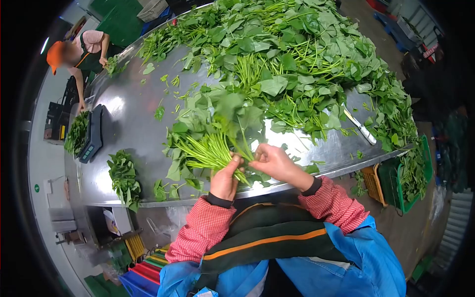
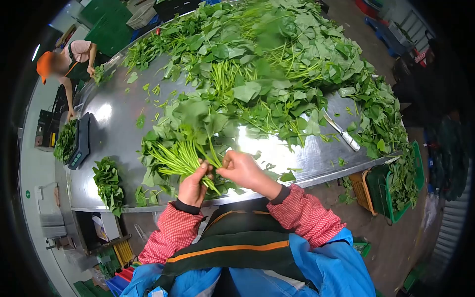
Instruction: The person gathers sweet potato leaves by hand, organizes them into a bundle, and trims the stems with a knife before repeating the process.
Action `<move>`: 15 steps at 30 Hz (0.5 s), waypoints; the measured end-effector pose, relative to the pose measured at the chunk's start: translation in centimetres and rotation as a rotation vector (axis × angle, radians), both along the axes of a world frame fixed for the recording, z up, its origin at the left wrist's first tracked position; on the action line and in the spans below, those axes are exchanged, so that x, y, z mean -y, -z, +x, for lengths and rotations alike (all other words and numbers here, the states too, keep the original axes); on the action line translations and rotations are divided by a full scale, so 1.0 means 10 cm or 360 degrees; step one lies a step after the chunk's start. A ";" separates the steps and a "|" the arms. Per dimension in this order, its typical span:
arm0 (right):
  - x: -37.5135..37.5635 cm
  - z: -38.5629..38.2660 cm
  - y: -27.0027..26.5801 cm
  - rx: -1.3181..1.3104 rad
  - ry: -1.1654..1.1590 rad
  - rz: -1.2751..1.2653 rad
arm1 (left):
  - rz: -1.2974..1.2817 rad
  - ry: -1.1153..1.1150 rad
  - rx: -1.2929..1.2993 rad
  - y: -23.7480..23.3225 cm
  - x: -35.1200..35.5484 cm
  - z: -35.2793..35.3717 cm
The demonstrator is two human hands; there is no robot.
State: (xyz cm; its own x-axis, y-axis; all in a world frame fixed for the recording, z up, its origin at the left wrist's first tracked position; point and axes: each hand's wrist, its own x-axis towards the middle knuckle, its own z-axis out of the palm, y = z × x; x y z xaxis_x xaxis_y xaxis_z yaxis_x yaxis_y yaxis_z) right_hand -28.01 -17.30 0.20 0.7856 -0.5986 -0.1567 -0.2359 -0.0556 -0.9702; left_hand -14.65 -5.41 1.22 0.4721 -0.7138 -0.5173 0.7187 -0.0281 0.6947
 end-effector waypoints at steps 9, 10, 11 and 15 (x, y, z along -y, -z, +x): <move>-0.17 0.19 0.08 0.0085 0.0003 0.0310 | 0.0004 -0.0125 -0.0260 0.09 -0.08 -0.02; -0.21 0.20 0.07 0.0143 0.0101 0.0330 | -0.0017 -0.0160 -0.0355 0.08 -0.06 -0.03; -0.24 0.22 0.05 0.0202 0.0203 0.0349 | -0.0139 -0.0163 -0.0331 0.13 -0.06 -0.02; -0.26 0.18 -0.03 0.0106 0.0493 0.0013 | -0.0092 -0.0258 -0.0237 -0.04 -0.01 -0.01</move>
State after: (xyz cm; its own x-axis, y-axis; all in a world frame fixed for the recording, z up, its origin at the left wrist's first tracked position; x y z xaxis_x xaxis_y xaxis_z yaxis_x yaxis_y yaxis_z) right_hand -26.22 -14.75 0.47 0.5747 -0.8100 -0.1169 -0.1766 0.0168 -0.9841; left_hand -14.71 -5.32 1.58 0.5048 -0.6652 -0.5502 0.8053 0.1333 0.5777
